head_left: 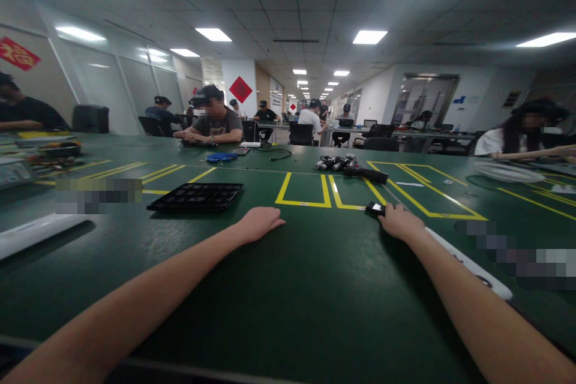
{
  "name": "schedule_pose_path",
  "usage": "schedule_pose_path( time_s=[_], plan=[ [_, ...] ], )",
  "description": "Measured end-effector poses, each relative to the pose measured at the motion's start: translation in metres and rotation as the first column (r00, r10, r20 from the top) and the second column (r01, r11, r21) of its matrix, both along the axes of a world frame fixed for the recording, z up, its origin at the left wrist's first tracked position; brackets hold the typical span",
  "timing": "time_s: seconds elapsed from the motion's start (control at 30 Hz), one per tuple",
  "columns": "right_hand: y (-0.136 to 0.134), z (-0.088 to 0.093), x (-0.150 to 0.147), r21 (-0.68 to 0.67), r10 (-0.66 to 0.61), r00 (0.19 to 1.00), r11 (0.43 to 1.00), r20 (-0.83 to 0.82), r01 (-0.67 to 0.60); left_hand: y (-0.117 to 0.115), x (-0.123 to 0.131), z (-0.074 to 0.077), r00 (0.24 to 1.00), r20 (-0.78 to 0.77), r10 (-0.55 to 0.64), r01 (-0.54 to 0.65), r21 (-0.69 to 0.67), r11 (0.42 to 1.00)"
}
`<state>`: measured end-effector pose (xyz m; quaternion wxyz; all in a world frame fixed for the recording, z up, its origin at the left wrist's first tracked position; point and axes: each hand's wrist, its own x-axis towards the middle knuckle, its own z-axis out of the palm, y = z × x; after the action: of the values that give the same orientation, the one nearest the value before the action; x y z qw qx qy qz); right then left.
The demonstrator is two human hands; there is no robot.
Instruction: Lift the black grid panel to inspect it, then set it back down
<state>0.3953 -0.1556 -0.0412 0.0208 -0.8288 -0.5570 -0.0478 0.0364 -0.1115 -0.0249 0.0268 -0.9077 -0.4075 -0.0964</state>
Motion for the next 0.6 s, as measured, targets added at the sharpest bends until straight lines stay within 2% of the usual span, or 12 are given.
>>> schedule_pose_path(
  time_s=[0.07,0.1,0.13,0.17,0.23,0.27,0.33,0.4,0.43,0.5,0.53,0.6],
  plan=[
    [0.000,0.001,0.000,-0.008,0.002,1.000,1.000,0.005,-0.002,0.007,-0.003,0.006,0.973,0.203,0.111,-0.096,-0.082,0.992],
    [0.000,0.001,0.000,-0.010,0.002,1.000,1.000,0.006,-0.002,0.012,-0.006,0.011,0.919,0.341,0.198,-0.151,-0.160,0.975],
    [0.001,0.001,0.000,-0.011,0.002,1.000,1.000,0.007,-0.002,0.018,-0.010,0.017,0.814,0.493,0.307,-0.199,-0.259,0.945],
    [0.001,0.001,0.000,-0.010,0.002,1.000,1.000,0.007,-0.001,0.024,-0.016,0.024,0.666,0.620,0.415,-0.229,-0.360,0.904],
    [0.002,0.000,0.000,-0.011,0.004,1.000,1.000,0.006,-0.004,0.035,-0.035,0.039,0.352,0.746,0.565,-0.252,-0.506,0.825],
    [0.002,-0.001,0.001,-0.011,0.005,1.000,1.000,0.004,-0.004,0.039,-0.047,0.046,0.247,0.760,0.600,-0.275,-0.539,0.796],
    [0.002,-0.001,0.000,-0.010,0.004,1.000,1.000,-0.001,-0.004,0.045,-0.076,0.057,0.160,0.760,0.630,-0.340,-0.557,0.758],
    [0.001,-0.001,-0.001,-0.007,0.004,1.000,1.000,-0.008,-0.004,0.047,-0.108,0.063,0.175,0.733,0.657,-0.450,-0.534,0.716],
    [0.001,-0.001,-0.002,-0.006,0.003,1.000,1.000,-0.011,-0.003,0.047,-0.123,0.063,0.231,0.685,0.691,-0.538,-0.501,0.677],
    [0.000,0.001,-0.005,-0.007,0.002,1.000,1.000,-0.018,-0.002,0.050,-0.148,0.060,0.380,0.486,0.787,-0.728,-0.369,0.578],
    [-0.001,0.002,-0.006,-0.010,0.000,1.000,1.000,-0.020,0.000,0.052,-0.158,0.057,0.429,0.352,0.832,-0.793,-0.293,0.533],
    [-0.001,0.003,-0.008,-0.015,-0.004,1.000,1.000,-0.021,0.004,0.057,-0.170,0.049,0.464,0.167,0.870,-0.842,-0.220,0.492]
  ],
)
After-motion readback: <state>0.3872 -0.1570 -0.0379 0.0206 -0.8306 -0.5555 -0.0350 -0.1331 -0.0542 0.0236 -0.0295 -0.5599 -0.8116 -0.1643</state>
